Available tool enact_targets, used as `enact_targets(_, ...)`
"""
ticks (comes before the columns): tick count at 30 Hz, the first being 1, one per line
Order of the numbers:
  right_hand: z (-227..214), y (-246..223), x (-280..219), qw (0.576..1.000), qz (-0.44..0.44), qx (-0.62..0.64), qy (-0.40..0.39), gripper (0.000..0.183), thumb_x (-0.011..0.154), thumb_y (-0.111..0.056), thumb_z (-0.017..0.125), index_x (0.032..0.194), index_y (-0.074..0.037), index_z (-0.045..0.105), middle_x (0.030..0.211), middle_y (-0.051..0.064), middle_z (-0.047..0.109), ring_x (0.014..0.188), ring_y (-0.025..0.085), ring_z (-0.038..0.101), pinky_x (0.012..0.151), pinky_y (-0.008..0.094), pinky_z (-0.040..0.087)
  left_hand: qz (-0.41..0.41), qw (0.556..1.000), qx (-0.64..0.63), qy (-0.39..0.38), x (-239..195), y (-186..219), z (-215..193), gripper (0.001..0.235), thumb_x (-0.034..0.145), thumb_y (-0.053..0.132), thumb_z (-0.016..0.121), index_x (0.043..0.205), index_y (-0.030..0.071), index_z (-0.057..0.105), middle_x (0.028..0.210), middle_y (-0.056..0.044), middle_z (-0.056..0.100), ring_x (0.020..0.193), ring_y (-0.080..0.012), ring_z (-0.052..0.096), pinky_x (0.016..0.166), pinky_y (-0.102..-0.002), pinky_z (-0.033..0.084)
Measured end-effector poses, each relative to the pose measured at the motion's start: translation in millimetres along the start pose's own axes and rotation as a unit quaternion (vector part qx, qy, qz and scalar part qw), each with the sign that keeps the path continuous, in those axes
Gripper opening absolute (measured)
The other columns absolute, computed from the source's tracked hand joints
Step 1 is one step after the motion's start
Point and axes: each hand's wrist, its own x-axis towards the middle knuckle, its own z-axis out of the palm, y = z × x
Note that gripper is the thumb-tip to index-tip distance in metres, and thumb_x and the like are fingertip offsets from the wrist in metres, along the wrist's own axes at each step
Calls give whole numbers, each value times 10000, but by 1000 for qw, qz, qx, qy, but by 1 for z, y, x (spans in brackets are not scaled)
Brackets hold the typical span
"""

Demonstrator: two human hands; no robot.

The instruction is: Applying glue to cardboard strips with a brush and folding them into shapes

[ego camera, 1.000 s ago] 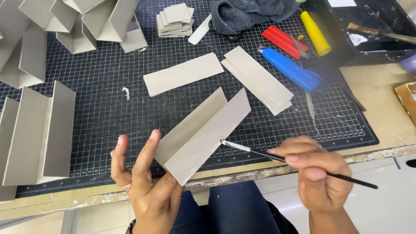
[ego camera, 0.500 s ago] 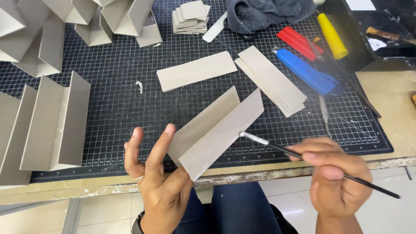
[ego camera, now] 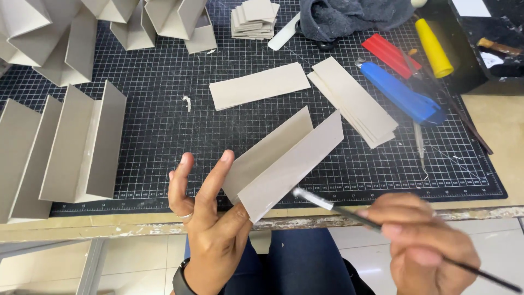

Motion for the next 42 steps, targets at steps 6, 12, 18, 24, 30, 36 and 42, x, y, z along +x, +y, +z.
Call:
enact_targets(6,0,13,-5,988,-69,85,-111,351,1125,-395,478,1054,-120,684,1048,79,783,902,226,859,841,346,690,-5,1000,-6,2,0,1,-1,216,1008,166,680,793,161,660,1510,-189,469,1494,-486,189,1245,-674,110)
enact_targets(12,-8,-3,-10,997,7,50,-54,283,1131,-400,501,1083,-185,679,1039,-2,770,923,183,848,964,342,691,-17,1000,-13,-16,0,3,-3,199,1034,172,649,840,187,690,1550,-137,430,1518,-471,154,1252,-698,94)
enact_targets(18,1,-3,-9,993,-39,61,-98,348,1109,-419,480,1021,-145,676,1022,116,778,903,219,856,886,370,712,-18,1000,-8,-14,0,3,-4,174,1046,210,627,904,203,726,1549,-129,429,1513,-462,169,1249,-707,110)
enact_targets(24,-7,-1,-5,985,-91,43,-142,297,1133,-322,405,1114,-140,638,1040,193,771,930,236,866,916,392,728,-19,1000,-9,-19,-1,4,-4,220,1045,217,625,832,182,672,1551,-125,433,1508,-478,191,1239,-734,138)
enact_targets(30,1,-19,3,994,-50,-30,-90,317,1094,-256,361,1002,-20,552,921,249,714,820,278,810,825,424,722,-14,1000,-15,-18,-1,4,-4,236,1048,176,615,812,159,623,1545,-151,442,1505,-486,195,1232,-732,150)
enact_targets(36,10,-15,4,983,-108,45,-141,339,1151,-341,383,1090,-100,613,974,197,768,839,235,846,769,360,736,-12,1000,-10,-15,-1,4,-4,182,1054,196,611,883,179,669,1544,-150,440,1503,-488,198,1229,-739,154)
enact_targets(42,-4,4,-1,980,-116,30,-159,259,1121,-276,390,1113,-120,596,1002,205,767,889,263,861,887,395,724,-8,1000,-15,-15,0,3,-3,196,1042,175,648,846,176,656,1547,-145,439,1507,-485,193,1234,-731,152)
